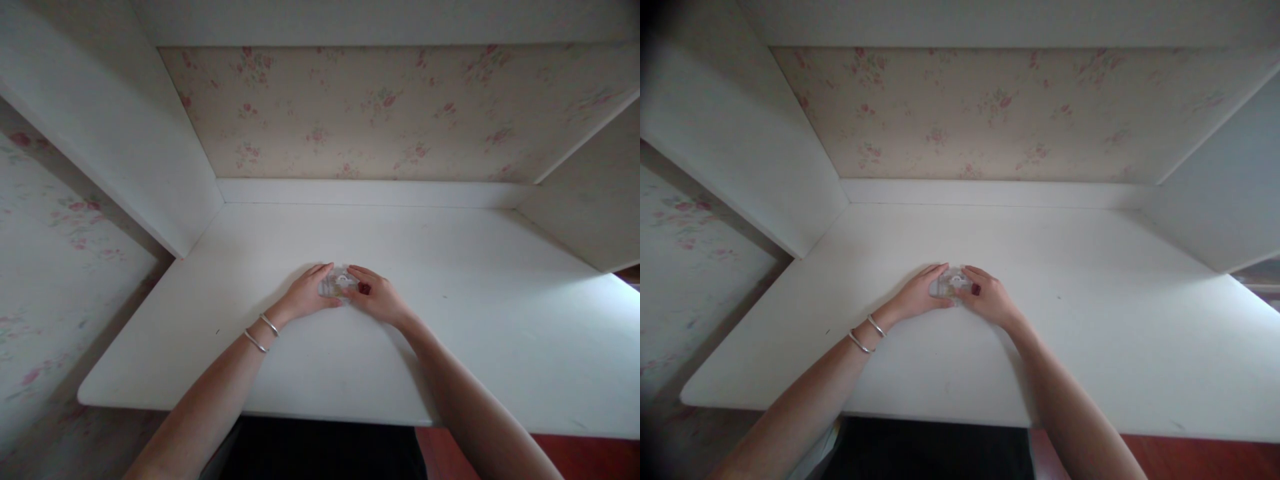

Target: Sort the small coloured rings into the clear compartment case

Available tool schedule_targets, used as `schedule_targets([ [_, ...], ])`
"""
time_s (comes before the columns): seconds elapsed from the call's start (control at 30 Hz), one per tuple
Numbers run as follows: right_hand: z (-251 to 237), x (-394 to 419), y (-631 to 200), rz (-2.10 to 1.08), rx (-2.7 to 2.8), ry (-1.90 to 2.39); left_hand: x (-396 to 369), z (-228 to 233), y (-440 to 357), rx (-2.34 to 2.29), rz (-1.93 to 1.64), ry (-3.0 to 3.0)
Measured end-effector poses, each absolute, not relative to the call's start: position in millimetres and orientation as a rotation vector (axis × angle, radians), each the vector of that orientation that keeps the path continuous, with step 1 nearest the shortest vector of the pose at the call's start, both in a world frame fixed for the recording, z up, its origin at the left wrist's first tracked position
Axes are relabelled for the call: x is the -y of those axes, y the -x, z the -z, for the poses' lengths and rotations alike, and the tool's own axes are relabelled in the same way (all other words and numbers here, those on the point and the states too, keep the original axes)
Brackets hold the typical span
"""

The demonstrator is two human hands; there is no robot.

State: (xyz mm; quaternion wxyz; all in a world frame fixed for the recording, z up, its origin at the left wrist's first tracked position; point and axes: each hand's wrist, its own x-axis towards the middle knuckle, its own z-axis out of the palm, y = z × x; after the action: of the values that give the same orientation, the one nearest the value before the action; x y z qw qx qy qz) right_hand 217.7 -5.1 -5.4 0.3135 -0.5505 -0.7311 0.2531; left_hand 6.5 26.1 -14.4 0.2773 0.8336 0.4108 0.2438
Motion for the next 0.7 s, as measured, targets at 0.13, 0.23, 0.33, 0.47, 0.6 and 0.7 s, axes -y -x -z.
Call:
schedule_targets([
  [0.13, 5.5, 4.1, -220.5, -0.729, 1.924, 1.448, -26.3, 14.6, -7.8, -1.093, -0.680, -2.208],
  [0.23, 1.8, 6.4, -219.1, -0.730, 1.947, 1.476, -25.8, 13.6, -8.3, -1.079, -0.700, -2.169],
  [0.33, -4.5, 10.2, -210.3, -0.627, 1.972, 1.538, -24.8, 13.3, -8.0, -1.017, -0.739, -2.147],
  [0.47, -12.6, 12.4, -192.7, -0.483, 2.043, 1.674, -23.8, 15.7, -7.9, -0.927, -0.804, -2.041],
  [0.6, -16.1, 11.1, -183.3, -0.462, 2.073, 1.742, -23.0, 17.3, -9.3, -0.914, -0.943, -1.866],
  [0.7, -15.2, 10.0, -184.1, -0.441, 2.015, 1.735, -21.7, 15.2, -10.5, -0.906, -0.971, -1.789],
])
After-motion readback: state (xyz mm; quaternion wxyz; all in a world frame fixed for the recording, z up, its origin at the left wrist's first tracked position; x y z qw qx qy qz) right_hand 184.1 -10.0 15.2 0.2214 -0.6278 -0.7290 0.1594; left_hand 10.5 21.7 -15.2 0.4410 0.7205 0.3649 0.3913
